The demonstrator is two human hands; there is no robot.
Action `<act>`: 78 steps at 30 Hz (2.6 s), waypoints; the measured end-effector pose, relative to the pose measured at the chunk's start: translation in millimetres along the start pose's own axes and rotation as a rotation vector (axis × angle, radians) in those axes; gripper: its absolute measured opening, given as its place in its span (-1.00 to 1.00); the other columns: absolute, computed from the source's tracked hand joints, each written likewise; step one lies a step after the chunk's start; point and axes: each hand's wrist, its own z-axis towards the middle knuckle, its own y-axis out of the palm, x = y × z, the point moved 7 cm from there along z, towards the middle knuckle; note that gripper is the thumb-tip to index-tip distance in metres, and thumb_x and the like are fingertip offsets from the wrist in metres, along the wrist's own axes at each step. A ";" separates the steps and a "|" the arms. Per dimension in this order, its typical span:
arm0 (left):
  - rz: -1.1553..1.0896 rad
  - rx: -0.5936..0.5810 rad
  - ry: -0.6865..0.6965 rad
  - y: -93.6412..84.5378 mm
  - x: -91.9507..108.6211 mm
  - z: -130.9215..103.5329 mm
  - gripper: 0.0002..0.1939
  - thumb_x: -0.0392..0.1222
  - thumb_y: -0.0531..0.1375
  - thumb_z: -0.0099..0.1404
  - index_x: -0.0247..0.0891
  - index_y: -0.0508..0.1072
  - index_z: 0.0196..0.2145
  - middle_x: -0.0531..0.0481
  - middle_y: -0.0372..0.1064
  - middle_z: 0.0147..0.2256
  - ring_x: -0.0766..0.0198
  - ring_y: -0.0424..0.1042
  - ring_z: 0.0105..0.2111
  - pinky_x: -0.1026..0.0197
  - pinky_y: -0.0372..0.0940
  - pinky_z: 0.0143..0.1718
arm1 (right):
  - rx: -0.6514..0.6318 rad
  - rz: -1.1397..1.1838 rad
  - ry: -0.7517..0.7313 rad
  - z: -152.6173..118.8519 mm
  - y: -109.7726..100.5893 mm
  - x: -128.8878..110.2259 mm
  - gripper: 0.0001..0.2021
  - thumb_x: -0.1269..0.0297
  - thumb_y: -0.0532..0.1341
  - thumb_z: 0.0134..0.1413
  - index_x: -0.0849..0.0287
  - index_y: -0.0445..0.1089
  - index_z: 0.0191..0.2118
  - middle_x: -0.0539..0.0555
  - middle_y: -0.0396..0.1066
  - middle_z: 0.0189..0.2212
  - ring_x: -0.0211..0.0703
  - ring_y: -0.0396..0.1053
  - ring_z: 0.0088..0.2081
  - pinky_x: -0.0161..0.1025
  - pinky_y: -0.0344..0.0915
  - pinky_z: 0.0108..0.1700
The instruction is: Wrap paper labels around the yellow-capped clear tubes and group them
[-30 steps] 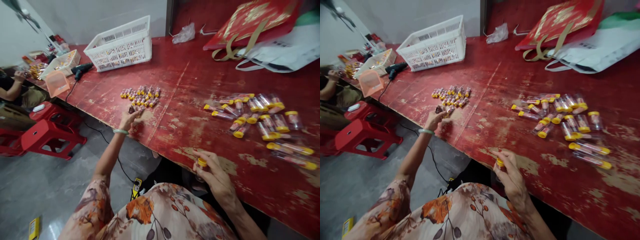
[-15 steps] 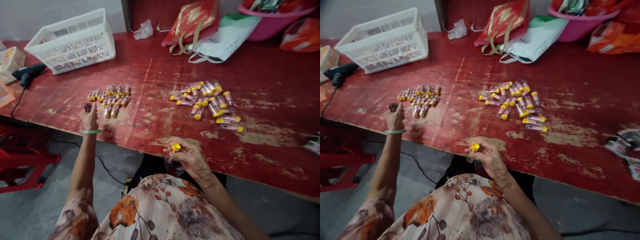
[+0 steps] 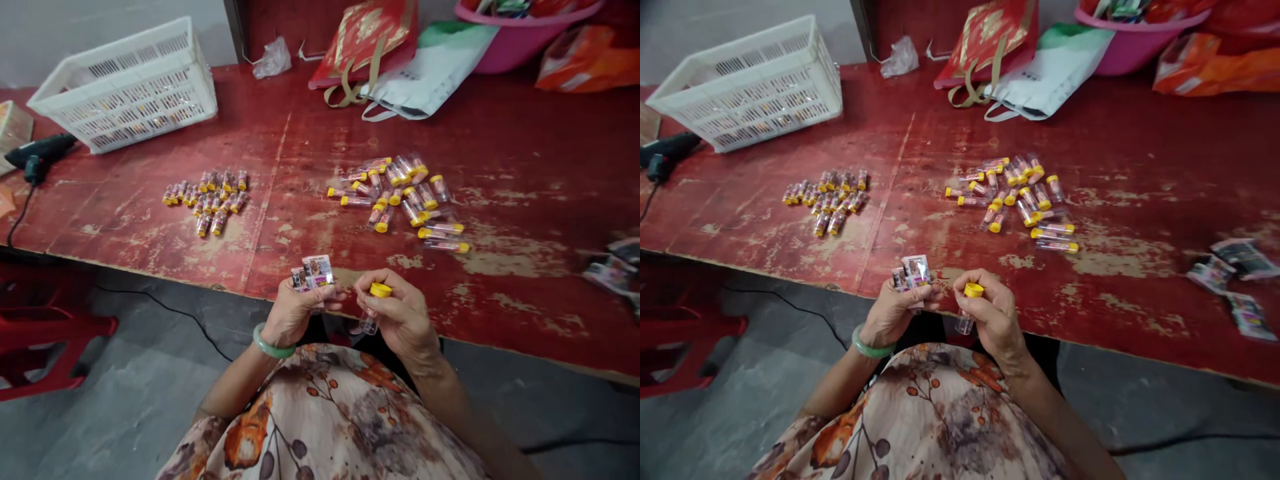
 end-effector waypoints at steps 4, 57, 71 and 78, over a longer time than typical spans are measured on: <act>0.081 -0.042 -0.003 7.4 -10.0 2.3 -0.70 -0.20 0.45 -0.05 -0.40 0.57 -0.35 -0.10 0.54 -0.41 0.26 0.52 -0.42 0.28 0.44 -0.39 | 0.056 -0.111 0.011 6.9 -0.9 -2.7 -0.83 0.25 0.30 -0.14 0.20 0.38 -0.38 -0.01 0.36 -0.46 -0.29 0.26 -0.51 -0.35 0.18 -0.52; 0.077 -0.118 -0.085 -1.8 -33.2 0.8 -0.62 -0.20 0.45 -0.05 -0.39 0.57 -0.24 -0.09 0.54 -0.34 0.26 0.49 -0.39 0.22 0.39 -0.28 | -0.214 -0.328 0.434 2.4 -5.1 26.2 -0.76 0.11 0.35 -0.21 0.21 0.43 -0.54 0.01 0.35 -0.61 -0.25 0.26 -0.55 -0.31 0.17 -0.49; 0.168 -0.023 0.067 -0.8 -22.9 -3.5 -0.63 -0.22 0.50 -0.18 -0.35 0.58 -0.37 0.00 0.51 -0.46 0.34 0.43 -0.49 0.28 0.37 -0.37 | -0.059 -0.552 -0.345 15.5 -11.2 -63.6 -0.92 0.23 0.28 0.08 0.08 0.46 -0.31 0.05 0.41 -0.28 -0.13 0.36 -0.21 -0.19 0.28 -0.15; 0.184 -0.064 0.022 2.0 -19.5 -4.8 -0.67 -0.23 0.50 -0.18 -0.36 0.55 -0.42 0.03 0.46 -0.50 0.38 0.39 -0.53 0.31 0.35 -0.42 | -0.230 -0.621 -0.369 18.6 4.7 -65.1 -0.91 0.24 0.24 0.10 0.10 0.46 -0.33 0.06 0.44 -0.33 -0.14 0.40 -0.29 -0.18 0.28 -0.22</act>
